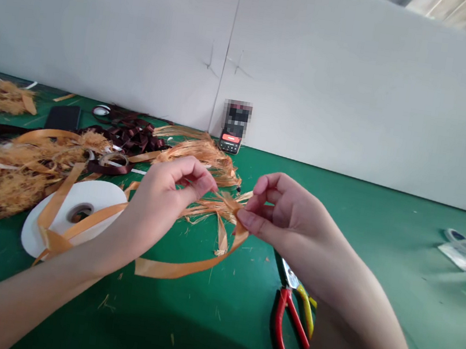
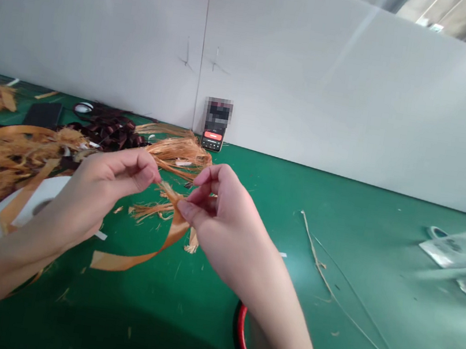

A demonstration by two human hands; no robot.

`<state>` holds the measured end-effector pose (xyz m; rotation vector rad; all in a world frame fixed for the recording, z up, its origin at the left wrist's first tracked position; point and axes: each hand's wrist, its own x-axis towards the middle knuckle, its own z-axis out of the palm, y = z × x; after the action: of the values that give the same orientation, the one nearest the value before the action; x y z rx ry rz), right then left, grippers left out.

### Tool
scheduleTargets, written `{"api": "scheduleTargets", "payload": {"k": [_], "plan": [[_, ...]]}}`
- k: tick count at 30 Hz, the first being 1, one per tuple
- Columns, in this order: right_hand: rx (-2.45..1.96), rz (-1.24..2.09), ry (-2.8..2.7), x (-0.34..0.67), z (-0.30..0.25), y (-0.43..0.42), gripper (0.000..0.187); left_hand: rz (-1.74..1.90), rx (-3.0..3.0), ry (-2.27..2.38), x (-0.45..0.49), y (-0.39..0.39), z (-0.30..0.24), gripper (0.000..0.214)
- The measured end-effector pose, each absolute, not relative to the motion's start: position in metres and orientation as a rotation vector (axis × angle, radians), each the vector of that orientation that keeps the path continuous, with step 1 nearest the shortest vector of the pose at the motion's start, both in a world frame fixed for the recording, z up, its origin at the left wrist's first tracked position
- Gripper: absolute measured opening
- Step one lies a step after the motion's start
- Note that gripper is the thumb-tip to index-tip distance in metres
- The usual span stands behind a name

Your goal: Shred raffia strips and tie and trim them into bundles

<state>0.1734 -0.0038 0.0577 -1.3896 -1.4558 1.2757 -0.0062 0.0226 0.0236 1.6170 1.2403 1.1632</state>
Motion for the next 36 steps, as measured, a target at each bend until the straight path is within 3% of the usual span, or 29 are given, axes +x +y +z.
{"api": "scheduleTargets", "payload": {"k": [6, 13, 20, 36], "plan": [[-1.330, 1.223, -1.340, 0.171, 0.055, -0.005, 0.021, 1.428, 1.429, 1.278, -0.012, 0.031, 0.025, 0.014], [-1.216, 1.166, -1.187, 0.159, 0.031, -0.015, 0.025, 0.999, 1.391, 1.069, 0.002, 0.007, 0.016, 0.031], [-1.241, 0.998, -1.156, 0.154, 0.014, -0.035, 0.023, 1.062, 1.499, 1.169, 0.011, -0.004, 0.015, 0.020], [-1.295, 0.919, -1.161, 0.151, 0.006, -0.049, 0.021, 1.035, 1.848, 1.128, 0.007, 0.000, -0.001, 0.031]]}}
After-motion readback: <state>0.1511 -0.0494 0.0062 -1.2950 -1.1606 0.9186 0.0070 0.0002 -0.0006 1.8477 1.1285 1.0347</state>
